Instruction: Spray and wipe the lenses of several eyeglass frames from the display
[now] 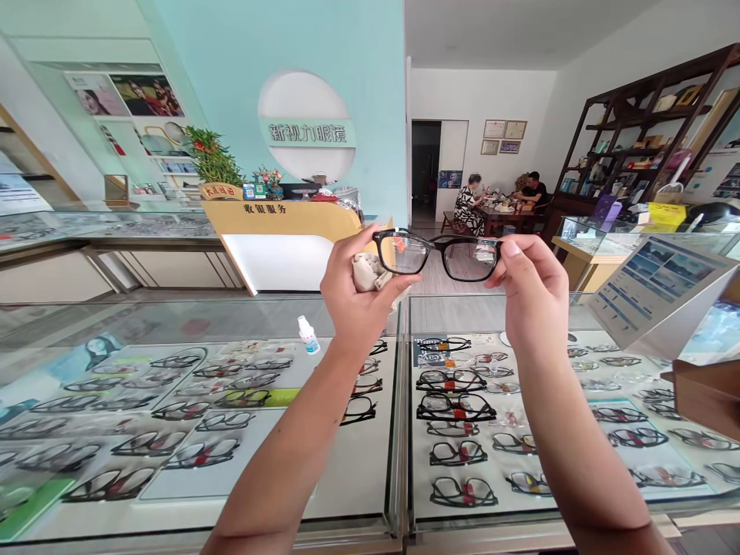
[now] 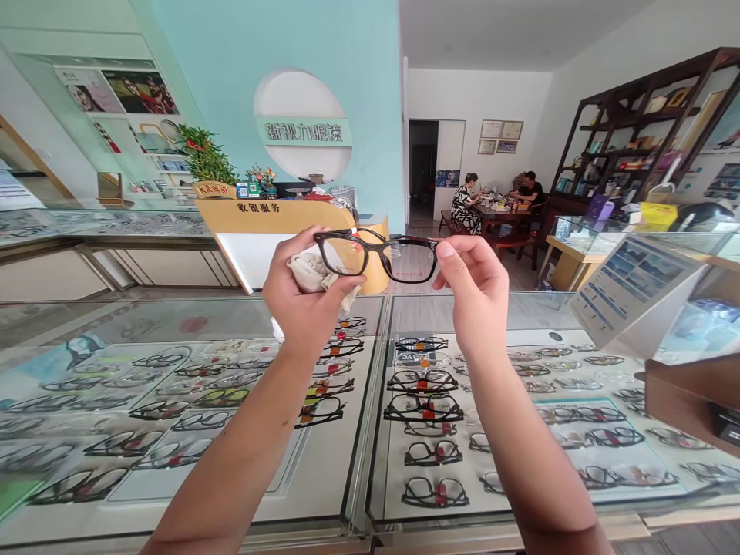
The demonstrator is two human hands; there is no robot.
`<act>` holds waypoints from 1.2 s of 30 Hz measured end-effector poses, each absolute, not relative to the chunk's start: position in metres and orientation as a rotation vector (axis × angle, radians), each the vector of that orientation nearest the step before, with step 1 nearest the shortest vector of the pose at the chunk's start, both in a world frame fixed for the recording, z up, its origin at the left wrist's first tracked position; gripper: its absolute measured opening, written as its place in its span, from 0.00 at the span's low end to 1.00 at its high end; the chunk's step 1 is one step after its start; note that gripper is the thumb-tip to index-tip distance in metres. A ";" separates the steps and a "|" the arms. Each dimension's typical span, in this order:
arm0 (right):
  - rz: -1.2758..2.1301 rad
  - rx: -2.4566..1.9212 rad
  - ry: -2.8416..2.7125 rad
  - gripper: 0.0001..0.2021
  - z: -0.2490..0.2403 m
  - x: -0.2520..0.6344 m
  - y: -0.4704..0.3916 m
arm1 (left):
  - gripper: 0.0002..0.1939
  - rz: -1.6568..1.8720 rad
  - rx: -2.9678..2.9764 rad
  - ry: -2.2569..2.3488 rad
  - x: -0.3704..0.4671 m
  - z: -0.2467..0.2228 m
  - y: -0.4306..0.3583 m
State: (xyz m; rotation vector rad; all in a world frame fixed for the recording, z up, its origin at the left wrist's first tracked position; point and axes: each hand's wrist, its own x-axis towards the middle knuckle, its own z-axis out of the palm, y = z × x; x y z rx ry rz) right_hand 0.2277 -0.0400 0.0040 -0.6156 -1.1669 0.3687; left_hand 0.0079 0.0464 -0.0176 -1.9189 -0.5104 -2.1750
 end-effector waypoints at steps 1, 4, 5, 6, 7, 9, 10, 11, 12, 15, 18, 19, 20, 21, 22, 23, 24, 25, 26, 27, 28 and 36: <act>0.388 -0.607 -1.166 0.13 0.005 0.227 -0.040 | 0.41 -2.175 -1.928 -0.518 0.007 -0.018 0.046; 0.441 -0.593 -1.160 0.11 0.007 0.226 -0.039 | 0.41 -2.196 -1.957 -0.511 0.007 -0.018 0.046; 0.461 -0.588 -1.151 0.11 0.008 0.226 -0.039 | 0.41 -2.209 -1.968 -0.507 0.007 -0.018 0.047; 0.481 -0.581 -1.143 0.10 0.008 0.226 -0.039 | 0.41 -2.223 -1.980 -0.508 0.007 -0.019 0.047; 0.500 -0.574 -1.139 0.10 0.008 0.226 -0.039 | 0.41 -2.237 -1.993 -0.513 0.008 -0.020 0.048; 0.521 -0.567 -1.150 0.09 0.008 0.226 -0.040 | 0.42 -2.266 -2.023 -0.541 0.010 -0.022 0.049; 0.522 -0.570 -1.163 0.09 0.007 0.227 -0.040 | 0.42 -2.280 -2.040 -0.563 0.012 -0.023 0.050; 0.515 -0.581 -1.174 0.09 0.007 0.228 -0.039 | 0.42 -2.294 -2.056 -0.583 0.013 -0.024 0.050; 0.502 -0.599 -1.180 0.10 0.006 0.229 -0.039 | 0.42 -2.307 -2.069 -0.602 0.014 -0.025 0.051; 0.439 -0.677 -1.189 0.12 0.004 0.231 -0.035 | 0.41 -2.330 -2.088 -0.661 0.016 -0.027 0.052; 0.418 -0.723 -1.210 0.13 0.002 0.232 -0.029 | 0.42 -2.301 -2.087 -0.717 0.015 -0.026 0.052; 0.428 -0.725 -1.206 0.14 0.001 0.233 -0.027 | 0.42 -2.285 -2.090 -0.723 0.015 -0.025 0.051; 0.440 -0.725 -1.199 0.13 0.000 0.233 -0.026 | 0.42 -2.269 -2.099 -0.722 0.014 -0.024 0.051; 0.448 -0.725 -1.194 0.13 0.000 0.234 -0.026 | 0.41 -2.253 -2.114 -0.718 0.013 -0.023 0.050; 0.442 -0.726 -1.196 0.12 0.000 0.235 -0.026 | 0.41 -2.238 -2.135 -0.718 0.012 -0.022 0.048; 0.415 -0.726 -1.208 0.12 0.001 0.236 -0.027 | 0.41 -2.220 -2.159 -0.720 0.011 -0.020 0.047; 0.364 -0.728 -1.231 0.11 0.002 0.237 -0.029 | 0.40 -2.199 -2.184 -0.723 0.010 -0.019 0.045; 0.287 -0.733 -1.265 0.10 0.003 0.239 -0.032 | 0.40 -2.170 -2.210 -0.726 0.008 -0.017 0.043; 0.195 -0.746 -1.312 0.10 0.005 0.240 -0.035 | 0.40 -2.131 -2.237 -0.725 0.007 -0.016 0.042; 0.098 -0.766 -1.369 0.09 0.007 0.242 -0.038 | 0.40 -2.082 -2.265 -0.717 0.005 -0.014 0.040; 0.012 -0.791 -1.436 0.08 0.009 0.243 -0.041 | 0.40 -2.025 -2.292 -0.704 0.004 -0.013 0.038; -0.008 -0.913 -1.786 0.05 0.011 0.247 -0.042 | 0.38 -1.714 -2.372 -0.634 0.001 -0.004 0.024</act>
